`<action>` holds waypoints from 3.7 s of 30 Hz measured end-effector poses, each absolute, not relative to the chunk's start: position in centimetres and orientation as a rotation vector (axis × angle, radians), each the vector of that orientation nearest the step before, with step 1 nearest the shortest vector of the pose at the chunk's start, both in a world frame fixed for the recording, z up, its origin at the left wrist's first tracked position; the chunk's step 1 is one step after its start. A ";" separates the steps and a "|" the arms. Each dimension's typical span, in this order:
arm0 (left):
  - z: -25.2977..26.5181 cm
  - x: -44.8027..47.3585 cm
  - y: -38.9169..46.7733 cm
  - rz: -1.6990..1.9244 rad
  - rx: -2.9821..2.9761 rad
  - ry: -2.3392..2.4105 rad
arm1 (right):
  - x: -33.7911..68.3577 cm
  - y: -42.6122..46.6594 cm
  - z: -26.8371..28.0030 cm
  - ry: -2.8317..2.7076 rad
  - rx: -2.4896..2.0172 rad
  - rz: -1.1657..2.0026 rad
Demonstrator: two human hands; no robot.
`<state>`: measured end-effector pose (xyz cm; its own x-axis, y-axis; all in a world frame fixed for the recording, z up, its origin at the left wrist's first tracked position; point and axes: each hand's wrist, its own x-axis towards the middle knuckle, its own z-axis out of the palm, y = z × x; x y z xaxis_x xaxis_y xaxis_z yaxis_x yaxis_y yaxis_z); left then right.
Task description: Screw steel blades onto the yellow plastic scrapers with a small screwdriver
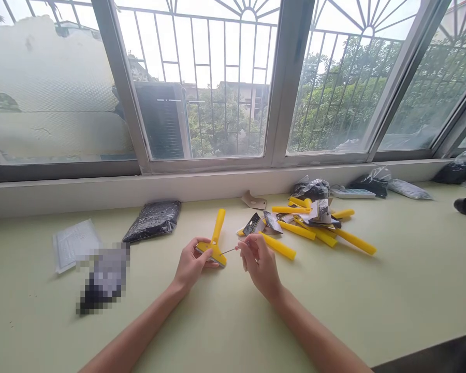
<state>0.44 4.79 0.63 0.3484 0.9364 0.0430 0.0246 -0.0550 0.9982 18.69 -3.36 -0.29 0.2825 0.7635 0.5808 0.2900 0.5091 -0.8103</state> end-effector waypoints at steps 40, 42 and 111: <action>-0.1 0.8 4.0 1.209 1.729 0.936 | 19.4 -3.9 0.7 -1.402 -1.593 0.508; -0.1 0.8 4.1 1.174 1.763 0.980 | 19.2 -4.0 0.9 -1.453 -1.616 0.438; -0.2 0.7 5.5 1.066 1.679 0.883 | 18.8 -3.2 0.1 -1.458 -1.645 0.337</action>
